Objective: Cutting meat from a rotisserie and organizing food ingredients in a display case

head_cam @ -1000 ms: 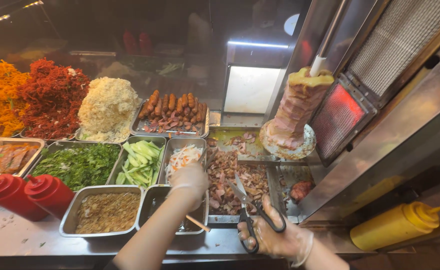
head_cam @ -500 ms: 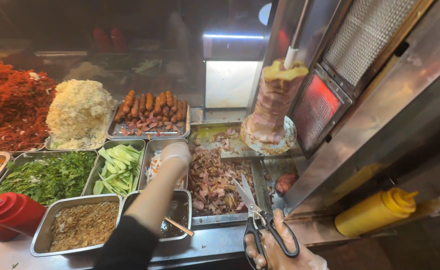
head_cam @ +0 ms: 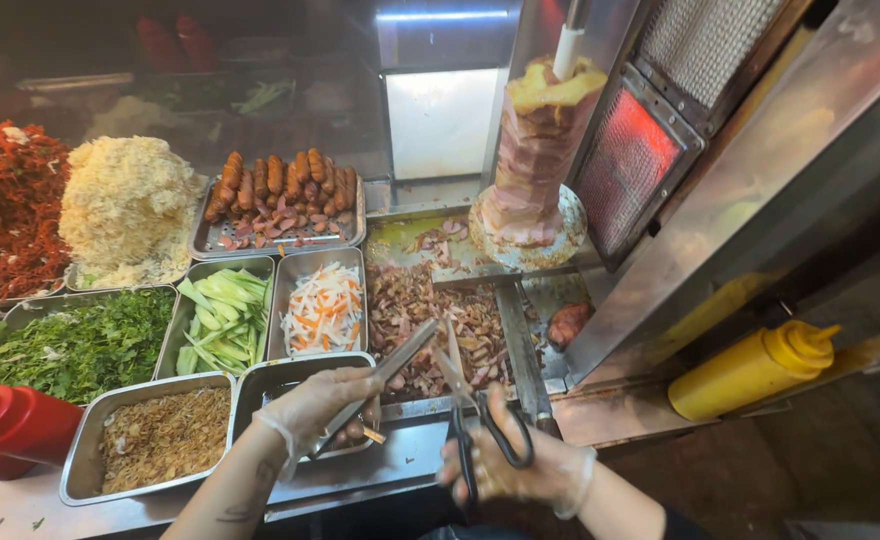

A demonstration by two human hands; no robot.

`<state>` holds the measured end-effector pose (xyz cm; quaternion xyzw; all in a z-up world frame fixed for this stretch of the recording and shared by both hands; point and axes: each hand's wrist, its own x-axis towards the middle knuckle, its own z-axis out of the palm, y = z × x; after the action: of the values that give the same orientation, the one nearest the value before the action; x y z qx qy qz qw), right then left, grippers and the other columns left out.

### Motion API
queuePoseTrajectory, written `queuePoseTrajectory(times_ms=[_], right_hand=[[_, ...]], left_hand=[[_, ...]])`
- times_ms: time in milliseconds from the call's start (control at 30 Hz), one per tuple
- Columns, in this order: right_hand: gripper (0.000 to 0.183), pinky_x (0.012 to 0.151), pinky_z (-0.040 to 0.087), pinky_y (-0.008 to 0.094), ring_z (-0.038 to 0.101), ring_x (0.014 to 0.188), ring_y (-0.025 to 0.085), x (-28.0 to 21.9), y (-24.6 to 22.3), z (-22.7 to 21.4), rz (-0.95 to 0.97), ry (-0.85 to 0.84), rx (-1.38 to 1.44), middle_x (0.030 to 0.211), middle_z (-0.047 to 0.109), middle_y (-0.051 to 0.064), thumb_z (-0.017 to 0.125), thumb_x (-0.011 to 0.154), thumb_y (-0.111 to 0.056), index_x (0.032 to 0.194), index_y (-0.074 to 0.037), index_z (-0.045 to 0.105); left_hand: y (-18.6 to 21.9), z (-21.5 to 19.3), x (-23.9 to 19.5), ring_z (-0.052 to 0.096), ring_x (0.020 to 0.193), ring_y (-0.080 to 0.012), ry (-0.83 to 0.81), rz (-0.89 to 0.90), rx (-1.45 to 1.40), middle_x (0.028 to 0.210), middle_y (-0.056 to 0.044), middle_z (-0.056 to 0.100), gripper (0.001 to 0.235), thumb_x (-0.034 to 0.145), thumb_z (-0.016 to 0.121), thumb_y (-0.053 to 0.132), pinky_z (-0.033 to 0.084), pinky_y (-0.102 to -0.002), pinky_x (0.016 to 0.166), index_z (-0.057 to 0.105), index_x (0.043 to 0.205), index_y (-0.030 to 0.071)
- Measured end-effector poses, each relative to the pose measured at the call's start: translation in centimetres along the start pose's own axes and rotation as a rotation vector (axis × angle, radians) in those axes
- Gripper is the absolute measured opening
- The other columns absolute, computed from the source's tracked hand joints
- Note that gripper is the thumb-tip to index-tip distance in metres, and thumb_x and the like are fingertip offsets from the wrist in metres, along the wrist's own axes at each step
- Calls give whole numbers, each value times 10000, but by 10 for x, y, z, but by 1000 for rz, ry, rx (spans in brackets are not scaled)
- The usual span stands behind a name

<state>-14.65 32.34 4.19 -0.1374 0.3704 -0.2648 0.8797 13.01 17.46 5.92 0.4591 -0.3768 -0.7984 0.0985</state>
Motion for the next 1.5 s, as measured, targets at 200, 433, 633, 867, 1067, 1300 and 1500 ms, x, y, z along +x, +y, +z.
queuePoseTrajectory(times_ms=[200, 433, 633, 867, 1067, 1300, 1500], right_hand=[[819, 490, 361, 248, 452, 457, 93, 24, 14, -30, -191, 239, 21, 662, 534, 10, 375, 810, -843, 884, -64, 614], [1007, 920, 563, 400, 715, 939, 305, 9, 8, -15, -4, 109, -127, 1174, 717, 218, 242, 731, -866, 1197, -45, 590], [747, 415, 348, 185, 482, 424, 59, 16, 16, -36, -219, 246, -80, 614, 570, -2, 462, 789, -802, 836, -65, 576], [1084, 950, 561, 465, 657, 1030, 407, -30, -3, -1, -57, 39, 330, 1206, 677, 289, 487, 681, -868, 1228, 58, 620], [775, 715, 614, 355, 637, 899, 304, 9, -24, -13, 13, -295, 778, 1107, 657, 189, 762, 749, -687, 1181, -57, 631], [612, 680, 598, 409, 667, 868, 353, -8, -5, -23, 4, -516, 759, 1018, 687, 140, 690, 866, -655, 1104, -95, 623], [1108, 958, 563, 538, 598, 1069, 462, 17, 0, 38, 195, -153, 532, 1301, 556, 401, 642, 725, -790, 1253, 179, 550]], left_hand=[[-10, -1, 5, 462, 399, -200, -53, 7, -61, 677, -156, 578, 373, 952, 656, 215, 338, -256, 348, 714, 1259, 10], [-20, -4, 13, 506, 441, -217, -89, 24, -8, 720, -199, 622, 238, 1007, 640, 211, 347, -264, 315, 573, 932, -5], [-11, 10, -4, 492, 448, -240, 57, 17, 66, 674, -193, 584, 169, 987, 631, 173, 285, -278, 337, 632, 1015, 6], [42, 45, -64, 563, 1376, -288, 480, -170, 1209, 1520, -37, 538, 741, 889, 467, 628, 458, -423, 1123, 356, 1576, 372], [39, 40, -61, 706, 1044, -368, 592, -76, 1395, 1159, -83, 731, 384, 923, 502, 523, 550, -484, 830, 552, 1212, 274], [59, 44, -100, 716, 1059, -389, 641, -140, 1267, 1164, -124, 731, 425, 926, 514, 515, 551, -504, 854, 521, 1301, 316], [61, 44, -105, 711, 1055, -392, 664, -136, 1230, 1126, -141, 734, 376, 946, 480, 489, 541, -512, 844, 533, 1216, 234]])
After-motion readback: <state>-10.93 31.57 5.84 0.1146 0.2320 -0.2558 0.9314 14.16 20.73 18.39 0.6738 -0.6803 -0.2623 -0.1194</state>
